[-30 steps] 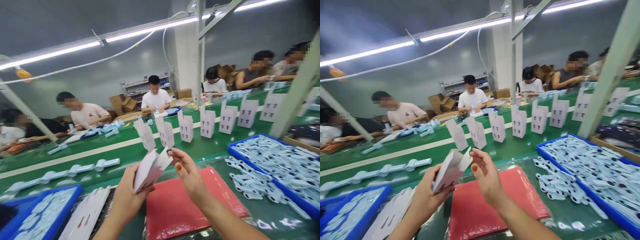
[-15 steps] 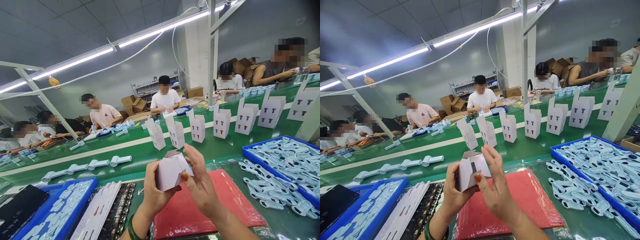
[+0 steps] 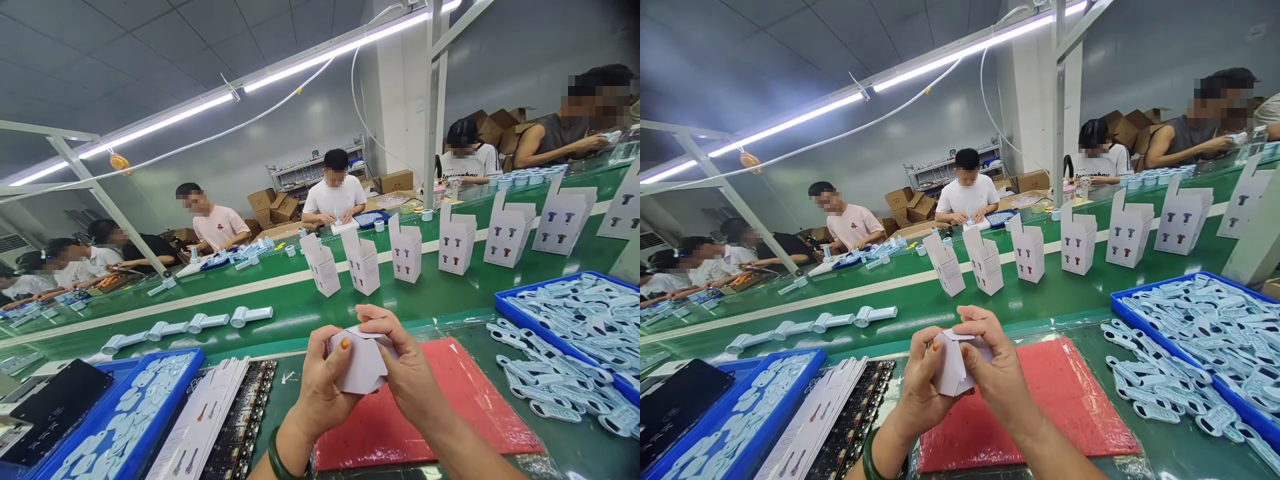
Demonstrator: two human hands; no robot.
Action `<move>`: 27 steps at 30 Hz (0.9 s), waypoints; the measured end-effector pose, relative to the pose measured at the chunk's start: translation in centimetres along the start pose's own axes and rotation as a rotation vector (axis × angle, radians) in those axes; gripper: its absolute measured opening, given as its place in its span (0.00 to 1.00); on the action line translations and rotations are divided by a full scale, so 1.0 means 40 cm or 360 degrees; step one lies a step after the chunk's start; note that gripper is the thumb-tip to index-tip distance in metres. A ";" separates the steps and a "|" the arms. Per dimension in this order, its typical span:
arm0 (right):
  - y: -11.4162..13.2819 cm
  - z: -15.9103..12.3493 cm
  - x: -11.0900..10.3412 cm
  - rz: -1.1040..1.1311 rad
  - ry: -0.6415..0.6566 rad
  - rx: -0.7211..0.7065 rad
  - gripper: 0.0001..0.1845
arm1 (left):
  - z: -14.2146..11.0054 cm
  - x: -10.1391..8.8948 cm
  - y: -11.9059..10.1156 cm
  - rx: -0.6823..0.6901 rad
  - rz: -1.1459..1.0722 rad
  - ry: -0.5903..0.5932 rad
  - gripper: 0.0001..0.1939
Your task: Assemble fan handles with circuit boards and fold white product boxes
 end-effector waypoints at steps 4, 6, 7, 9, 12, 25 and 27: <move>0.023 -0.006 0.009 -0.0162 -0.0017 0.0042 0.03 | 0.000 -0.006 -0.001 0.0046 0.0049 0.0041 0.52; 0.038 -0.013 0.006 -0.0258 0.0066 -0.0020 0.05 | 0.002 -0.014 -0.003 0.0062 0.0026 0.0054 0.51; 0.045 -0.017 0.004 -0.0306 0.0136 -0.0059 0.07 | 0.002 -0.018 -0.005 0.0064 -0.0003 0.0055 0.51; 0.055 -0.023 0.001 -0.0366 0.0250 -0.0123 0.11 | 0.003 -0.025 -0.010 0.0061 -0.0067 0.0046 0.50; 0.058 -0.024 0.007 -0.0376 0.0205 -0.0151 0.10 | 0.010 -0.032 -0.017 0.0083 -0.0081 0.0039 0.46; 0.037 -0.002 0.004 -0.0266 0.0166 -0.0553 0.44 | 0.078 -0.033 -0.073 -0.0503 -0.0706 -0.0176 0.30; 0.031 -0.002 -0.007 -0.0446 0.0097 -0.0809 0.42 | 0.069 -0.019 -0.103 -0.0904 -0.1060 -0.0118 0.23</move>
Point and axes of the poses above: each hand's wrist, its own z-axis towards the middle knuckle, its own x-axis out of the palm, y = z × x, the point moved 1 cm from there along z, towards the middle knuckle, and after that the axes turned 9 degrees about -y, right-handed, at the moved point
